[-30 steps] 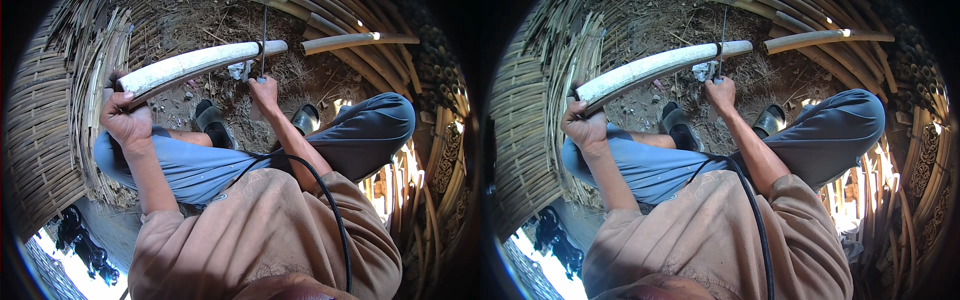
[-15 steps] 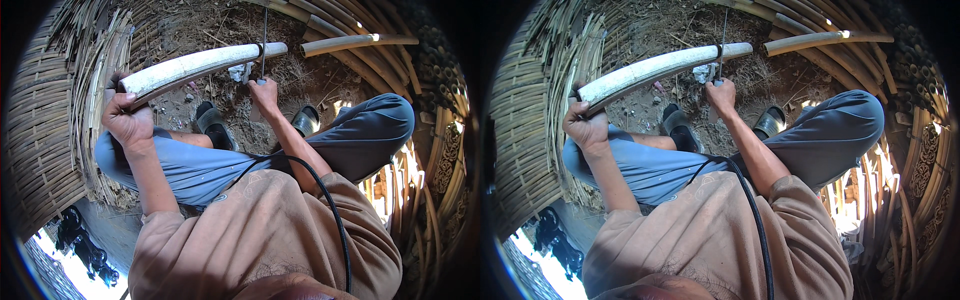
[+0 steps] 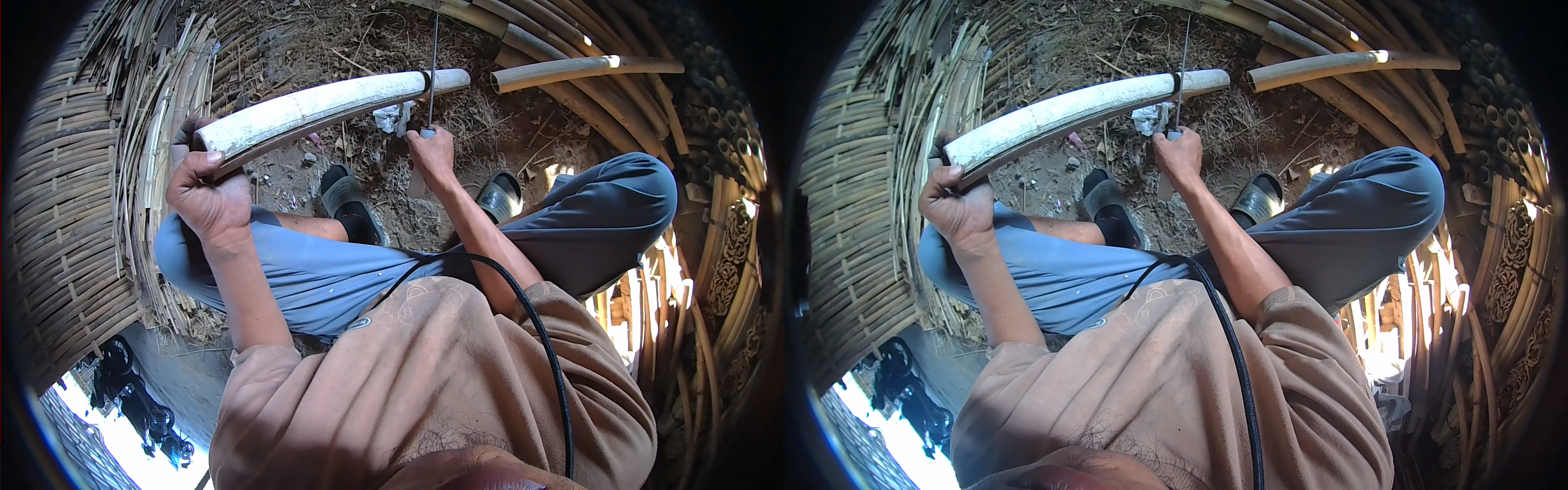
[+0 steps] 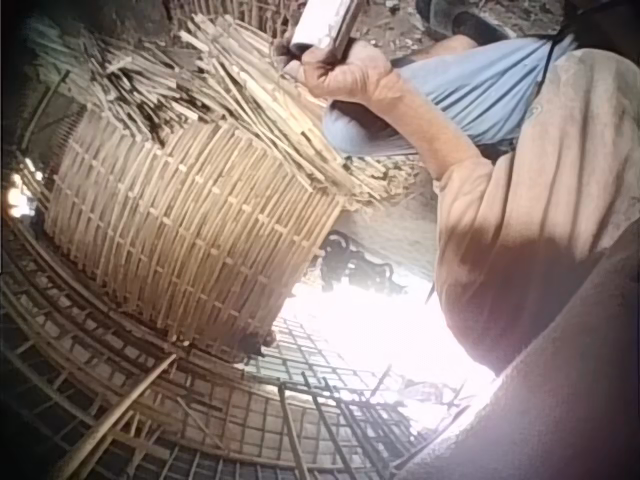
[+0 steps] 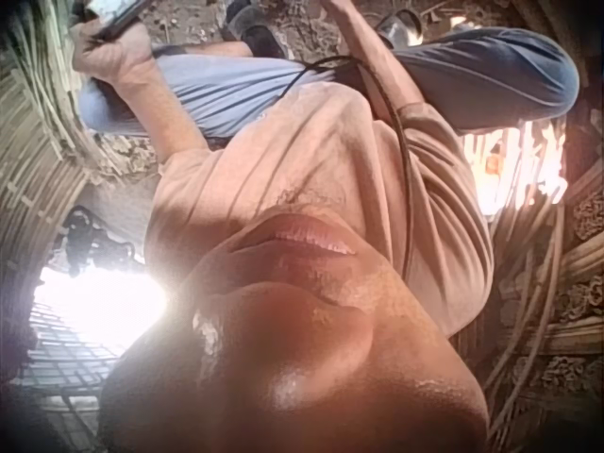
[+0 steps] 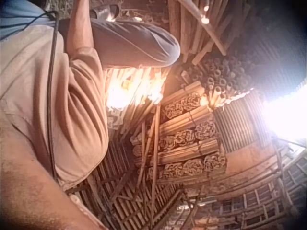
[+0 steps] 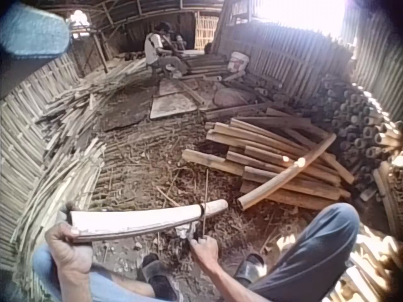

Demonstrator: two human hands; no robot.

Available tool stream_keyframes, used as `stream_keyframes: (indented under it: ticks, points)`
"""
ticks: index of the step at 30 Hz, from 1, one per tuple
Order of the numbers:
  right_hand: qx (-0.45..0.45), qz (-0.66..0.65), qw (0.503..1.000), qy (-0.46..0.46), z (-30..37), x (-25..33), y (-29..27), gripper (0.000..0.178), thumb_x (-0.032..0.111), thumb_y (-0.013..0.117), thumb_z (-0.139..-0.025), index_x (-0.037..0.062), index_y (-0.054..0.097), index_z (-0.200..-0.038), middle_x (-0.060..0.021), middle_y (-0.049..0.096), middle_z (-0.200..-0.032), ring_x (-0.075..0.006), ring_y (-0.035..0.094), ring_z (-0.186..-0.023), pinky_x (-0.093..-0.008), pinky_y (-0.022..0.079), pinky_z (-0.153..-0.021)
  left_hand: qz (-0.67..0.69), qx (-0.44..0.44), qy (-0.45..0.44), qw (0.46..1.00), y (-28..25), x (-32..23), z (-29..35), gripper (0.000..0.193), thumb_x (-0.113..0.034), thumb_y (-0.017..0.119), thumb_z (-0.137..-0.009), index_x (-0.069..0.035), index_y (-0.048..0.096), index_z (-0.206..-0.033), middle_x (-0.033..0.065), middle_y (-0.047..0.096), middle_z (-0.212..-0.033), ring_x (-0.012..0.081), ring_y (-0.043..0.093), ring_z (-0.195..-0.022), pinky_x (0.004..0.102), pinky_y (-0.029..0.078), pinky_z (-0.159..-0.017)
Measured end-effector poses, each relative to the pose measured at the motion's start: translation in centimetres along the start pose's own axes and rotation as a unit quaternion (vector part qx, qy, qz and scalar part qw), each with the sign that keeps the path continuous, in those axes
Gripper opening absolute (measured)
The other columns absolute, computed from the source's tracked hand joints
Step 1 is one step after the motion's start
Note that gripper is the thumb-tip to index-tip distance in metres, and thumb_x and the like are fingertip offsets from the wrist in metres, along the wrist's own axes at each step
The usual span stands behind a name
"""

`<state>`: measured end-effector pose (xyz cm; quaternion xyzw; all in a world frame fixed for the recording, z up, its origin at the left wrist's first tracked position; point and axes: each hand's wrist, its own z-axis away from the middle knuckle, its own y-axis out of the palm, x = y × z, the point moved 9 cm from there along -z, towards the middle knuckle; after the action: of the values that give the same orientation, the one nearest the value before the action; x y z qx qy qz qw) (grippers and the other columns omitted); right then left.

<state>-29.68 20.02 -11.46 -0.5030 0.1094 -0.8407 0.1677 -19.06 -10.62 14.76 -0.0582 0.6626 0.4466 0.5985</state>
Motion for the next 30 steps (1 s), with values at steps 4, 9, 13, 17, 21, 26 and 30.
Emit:
stream_keyframes:
  ticks: [4,9,13,17,21,26,30]
  points:
    - [0.0,0.003,1.0,-0.003,0.0,-0.02,0.08,0.037,0.026,0.07,-0.08,-0.0061,0.074,-0.098,-0.0227,0.075,-0.086,-0.035,0.075,-0.081,-0.0427,0.058,-0.08,0.002,-0.002,0.002,1.0,-0.2,-0.01,0.04,0.064,-0.001,0.056,-0.062,0.006,0.057,-0.126,0.0173,0.063,-0.114,0.0357,0.059,-0.117,0.0531,0.043,-0.113]
    - [0.001,-0.004,1.0,0.001,-0.24,-0.39,0.21,0.037,0.026,0.07,-0.08,-0.006,0.074,-0.098,-0.0227,0.075,-0.086,-0.0349,0.075,-0.081,-0.0427,0.058,-0.079,0.002,0.0,0.002,1.0,-0.22,0.0,-0.09,0.064,0.0,0.056,-0.062,0.006,0.057,-0.126,0.0172,0.063,-0.114,0.0358,0.06,-0.116,0.053,0.043,-0.113]
    - [-0.001,-0.004,1.0,-0.001,-0.19,-0.3,0.15,0.037,0.026,0.07,-0.08,-0.0057,0.075,-0.097,-0.0226,0.075,-0.086,-0.0348,0.075,-0.082,-0.0428,0.058,-0.079,0.014,-0.002,-0.007,1.0,0.12,0.0,0.13,0.061,0.002,0.055,-0.061,0.004,0.058,-0.122,0.0164,0.064,-0.109,0.0332,0.063,-0.111,0.0504,0.048,-0.11]
    - [-0.003,-0.006,1.0,-0.001,-0.12,-0.12,0.14,0.036,0.026,0.07,-0.08,-0.0054,0.075,-0.097,-0.0227,0.075,-0.086,-0.0348,0.075,-0.082,-0.043,0.058,-0.08,0.013,0.0,-0.004,1.0,0.24,-0.04,0.19,0.061,0.001,0.055,-0.061,0.003,0.058,-0.122,0.0163,0.065,-0.11,0.0332,0.063,-0.111,0.0504,0.048,-0.11]
    - [-0.004,0.0,1.0,-0.005,-0.02,0.05,-0.03,0.037,0.026,0.07,-0.08,-0.0057,0.075,-0.097,-0.0228,0.075,-0.086,-0.0348,0.075,-0.082,-0.0431,0.058,-0.08,0.004,0.002,-0.005,1.0,0.39,0.01,0.28,0.061,0.0,0.056,-0.061,0.003,0.059,-0.122,0.0154,0.064,-0.11,0.0329,0.062,-0.111,0.0503,0.048,-0.109]
    - [0.001,-0.002,1.0,-0.002,-0.03,-0.01,0.09,0.037,0.026,0.069,-0.08,-0.0059,0.075,-0.098,-0.0232,0.075,-0.087,-0.0356,0.075,-0.083,-0.0431,0.058,-0.08,0.003,-0.004,0.001,1.0,0.09,-0.07,0.17,0.061,0.001,0.056,-0.061,0.003,0.059,-0.122,0.0151,0.064,-0.11,0.0326,0.062,-0.111,0.0499,0.048,-0.11]
    - [-0.004,0.005,1.0,-0.006,-0.11,-0.11,0.12,0.037,0.026,0.069,-0.08,-0.0058,0.075,-0.099,-0.0234,0.075,-0.088,-0.0358,0.075,-0.084,-0.0433,0.058,-0.08,0.009,0.003,0.0,1.0,0.14,-0.04,0.16,0.061,0.002,0.055,-0.061,0.004,0.058,-0.122,0.0152,0.064,-0.111,0.0325,0.061,-0.113,0.0497,0.047,-0.111]
